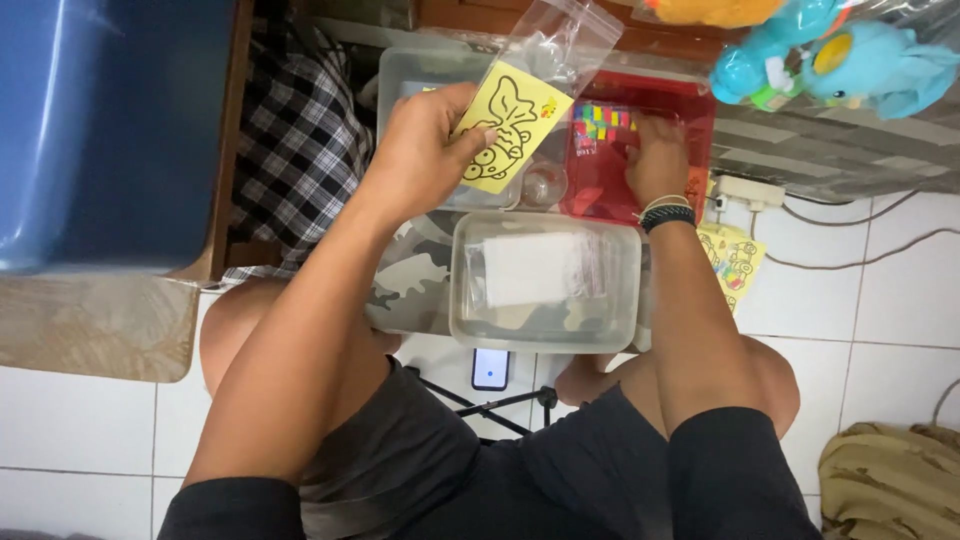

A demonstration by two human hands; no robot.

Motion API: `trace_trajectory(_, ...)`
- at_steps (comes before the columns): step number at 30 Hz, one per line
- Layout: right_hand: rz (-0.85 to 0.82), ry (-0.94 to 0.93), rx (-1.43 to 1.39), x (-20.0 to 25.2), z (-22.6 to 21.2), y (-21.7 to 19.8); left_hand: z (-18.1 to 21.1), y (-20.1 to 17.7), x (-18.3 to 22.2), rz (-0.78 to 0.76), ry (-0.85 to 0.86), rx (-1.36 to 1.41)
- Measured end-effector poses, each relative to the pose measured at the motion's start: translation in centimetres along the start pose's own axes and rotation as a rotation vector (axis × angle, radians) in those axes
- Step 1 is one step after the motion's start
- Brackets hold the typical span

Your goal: Packing yellow cards and small colorful items into clear plastic bags

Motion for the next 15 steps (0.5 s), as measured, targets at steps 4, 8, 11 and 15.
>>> trace_trajectory(4,0.090,-0.079,0.154,0.6,1.1,0.7,-0.2,0.3,-0.2,-0.001,-0.015,-0.002)
trace_trajectory(8,0.019,-0.002,0.180,0.9,1.2,1.1,-0.3,0.5,-0.1,-0.015,-0.010,-0.030)
trace_trajectory(11,0.034,0.096,0.148,1.7,2.4,1.9,0.0,0.4,-0.1,0.004,0.036,-0.011)
trace_trajectory(15,0.114,0.142,-0.008,2.0,3.4,1.7,-0.3,0.2,-0.2,0.035,0.089,-0.046)
Point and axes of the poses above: each hand's wrist, its own x-axis away from the middle knuckle, its own y-axis out of the palm, z = x × y, the point moved 8 cm from there along -x, towards the middle knuckle, and after that the axes turned 11 degrees about z, right-handed, at the moved point
